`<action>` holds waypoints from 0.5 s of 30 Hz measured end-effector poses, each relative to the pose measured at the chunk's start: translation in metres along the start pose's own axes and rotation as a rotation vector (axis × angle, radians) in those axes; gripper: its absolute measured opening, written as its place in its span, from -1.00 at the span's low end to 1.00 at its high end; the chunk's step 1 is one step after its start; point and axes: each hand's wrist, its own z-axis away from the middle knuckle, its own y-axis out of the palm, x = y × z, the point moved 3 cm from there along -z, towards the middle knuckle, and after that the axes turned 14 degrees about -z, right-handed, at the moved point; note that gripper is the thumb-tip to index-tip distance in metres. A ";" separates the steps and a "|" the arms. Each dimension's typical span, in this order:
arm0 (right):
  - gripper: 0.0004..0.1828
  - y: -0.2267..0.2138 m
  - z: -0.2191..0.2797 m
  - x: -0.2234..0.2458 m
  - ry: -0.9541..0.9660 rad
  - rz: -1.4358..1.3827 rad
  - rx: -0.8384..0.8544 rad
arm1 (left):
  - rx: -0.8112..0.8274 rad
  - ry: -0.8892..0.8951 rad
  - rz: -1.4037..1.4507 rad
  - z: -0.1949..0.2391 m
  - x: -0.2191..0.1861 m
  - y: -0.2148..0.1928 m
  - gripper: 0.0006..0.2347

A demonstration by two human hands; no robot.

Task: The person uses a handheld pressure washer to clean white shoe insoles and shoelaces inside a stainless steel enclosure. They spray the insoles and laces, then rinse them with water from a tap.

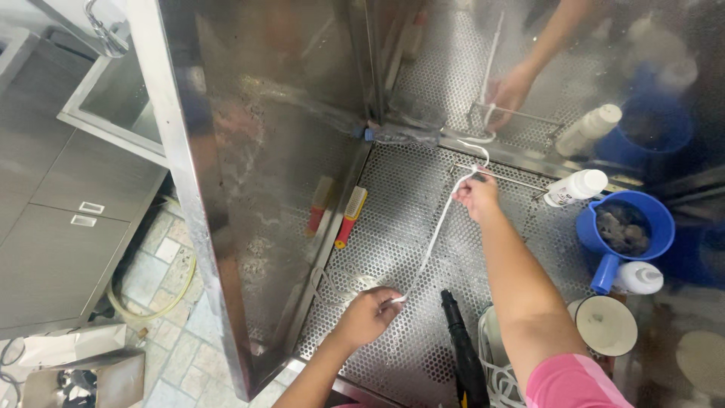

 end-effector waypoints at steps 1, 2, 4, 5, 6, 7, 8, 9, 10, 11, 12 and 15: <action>-0.60 0.003 0.001 -0.002 -0.007 0.120 -0.014 | 0.004 -0.003 -0.016 0.000 -0.003 0.000 -0.82; -0.67 0.003 0.004 -0.002 -0.015 0.237 -0.034 | 0.017 -0.008 0.009 0.000 -0.006 0.001 -0.83; -0.77 0.002 0.010 0.000 -0.065 0.329 -0.077 | 0.039 -0.023 0.056 0.002 -0.011 0.000 -0.83; -0.78 0.003 0.014 0.001 -0.089 0.376 -0.096 | 0.040 -0.007 0.056 0.004 -0.014 -0.001 -0.84; -0.79 0.003 0.018 0.000 -0.095 0.420 -0.086 | 0.037 0.013 0.056 0.005 -0.017 -0.001 -0.84; -0.80 0.000 0.026 -0.003 -0.101 0.465 -0.076 | 0.034 0.032 0.056 0.006 -0.020 -0.003 -0.85; -0.81 -0.003 0.034 -0.002 -0.110 0.512 -0.067 | 0.019 0.035 0.046 0.006 -0.022 -0.005 -0.85; -0.80 -0.004 0.043 -0.001 -0.176 0.628 -0.052 | 0.005 0.038 0.035 0.007 -0.025 -0.007 -0.85; -0.80 -0.008 0.058 -0.002 -0.238 0.746 -0.041 | -0.007 0.038 0.028 0.011 -0.028 -0.009 -0.84; -0.80 -0.012 0.073 -0.004 -0.300 0.865 -0.029 | 0.006 0.009 0.029 0.014 -0.030 -0.010 -0.84; -0.76 -0.016 0.088 -0.004 -0.361 0.956 0.015 | 0.020 -0.017 0.027 0.016 -0.032 -0.012 -0.84; -0.68 -0.021 0.145 -0.002 -0.626 1.133 0.148 | -0.032 -0.010 0.048 0.021 -0.043 -0.017 -0.82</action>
